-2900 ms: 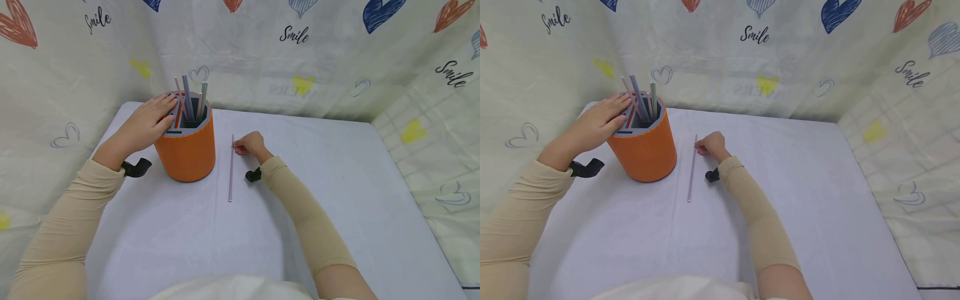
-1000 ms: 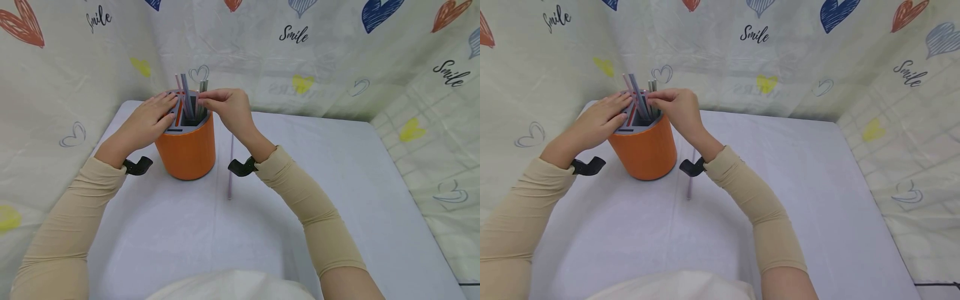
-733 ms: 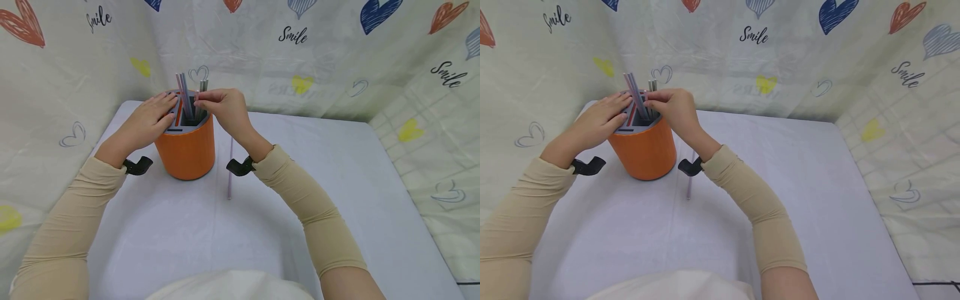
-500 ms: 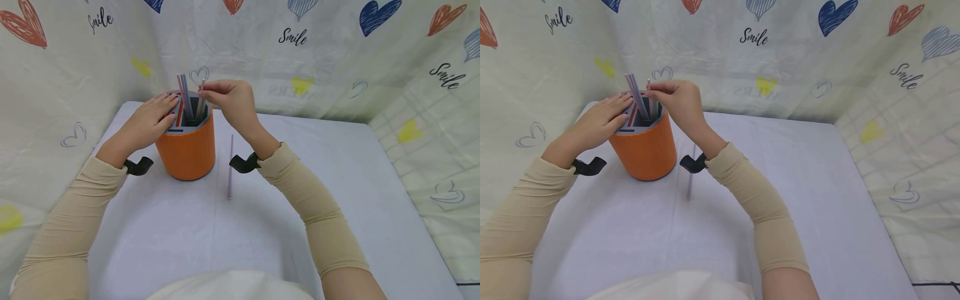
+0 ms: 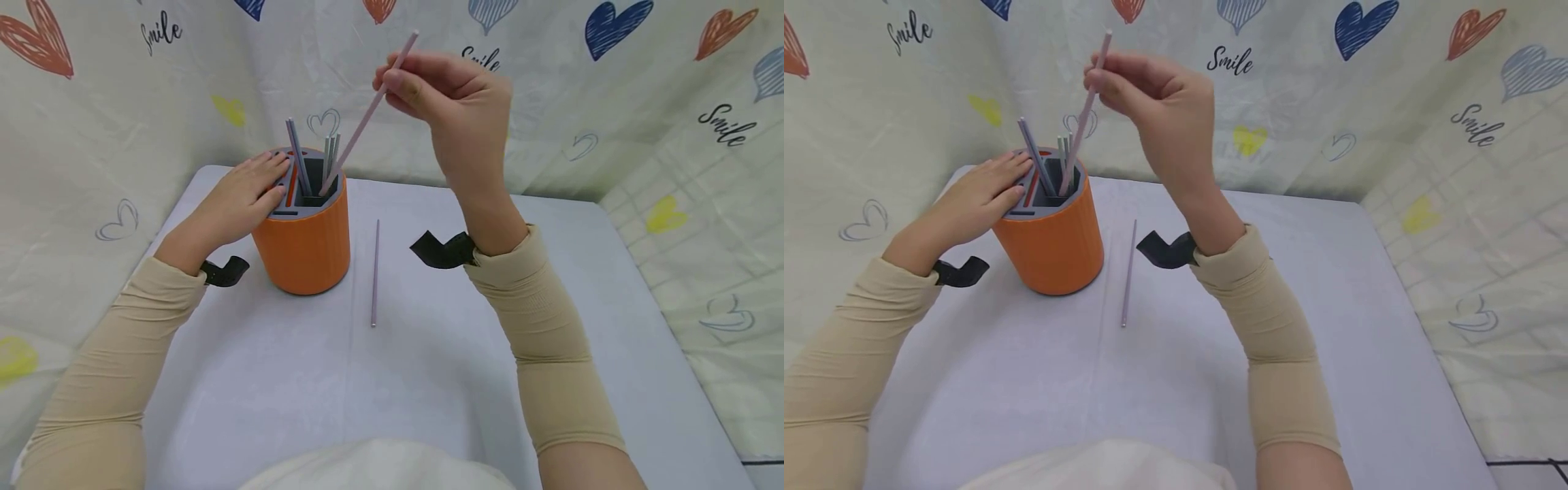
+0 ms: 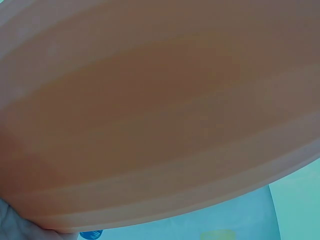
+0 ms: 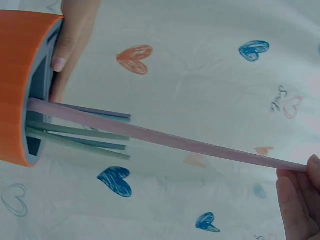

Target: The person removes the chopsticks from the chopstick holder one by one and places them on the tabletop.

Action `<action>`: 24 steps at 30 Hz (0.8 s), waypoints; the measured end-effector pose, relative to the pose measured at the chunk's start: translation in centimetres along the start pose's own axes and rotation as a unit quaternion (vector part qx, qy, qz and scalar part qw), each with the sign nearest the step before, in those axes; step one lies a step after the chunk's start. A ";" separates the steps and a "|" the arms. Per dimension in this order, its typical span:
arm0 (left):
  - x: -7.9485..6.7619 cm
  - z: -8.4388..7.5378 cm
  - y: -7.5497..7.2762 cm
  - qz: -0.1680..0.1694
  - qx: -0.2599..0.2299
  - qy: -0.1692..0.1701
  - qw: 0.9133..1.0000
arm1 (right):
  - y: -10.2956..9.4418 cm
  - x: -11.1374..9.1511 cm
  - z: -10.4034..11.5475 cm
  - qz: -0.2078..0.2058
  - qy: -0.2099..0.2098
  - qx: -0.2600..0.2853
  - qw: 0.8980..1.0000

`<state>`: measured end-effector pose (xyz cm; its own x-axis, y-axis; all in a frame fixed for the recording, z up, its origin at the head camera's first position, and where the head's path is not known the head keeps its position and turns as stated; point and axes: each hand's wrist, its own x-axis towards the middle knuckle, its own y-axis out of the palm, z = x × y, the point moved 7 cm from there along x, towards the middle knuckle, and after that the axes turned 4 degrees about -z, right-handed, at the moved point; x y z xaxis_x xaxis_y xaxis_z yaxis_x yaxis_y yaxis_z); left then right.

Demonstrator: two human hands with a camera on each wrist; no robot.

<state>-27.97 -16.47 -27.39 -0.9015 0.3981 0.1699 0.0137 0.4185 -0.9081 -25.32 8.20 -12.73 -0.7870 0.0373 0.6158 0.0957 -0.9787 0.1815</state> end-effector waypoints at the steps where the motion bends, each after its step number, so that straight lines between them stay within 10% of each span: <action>1: 0.0 0.0 0.0 0.000 0.000 0.000 1.000 | -0.4 0.0 0.6 -0.010 -0.016 0.006 1.000; 5: 0.0 0.2 0.0 -0.002 -0.001 0.002 1.000 | -1.8 0.3 1.8 -0.021 -0.054 -0.009 0.998; 9: 0.0 0.5 0.0 -0.005 -0.001 0.001 1.000 | -3.1 0.6 0.7 -0.018 0.009 -0.024 1.000; 24: 0.0 0.4 0.1 0.001 -0.001 0.002 1.000 | -8.4 -1.2 -13.2 -0.014 0.278 -0.060 0.959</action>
<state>-28.19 -16.79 -27.60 -0.8994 0.4031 0.1693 0.0169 0.4191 -0.9078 -33.20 13.73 -25.13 -0.9946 -0.0157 0.1028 0.0242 -0.9964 0.0818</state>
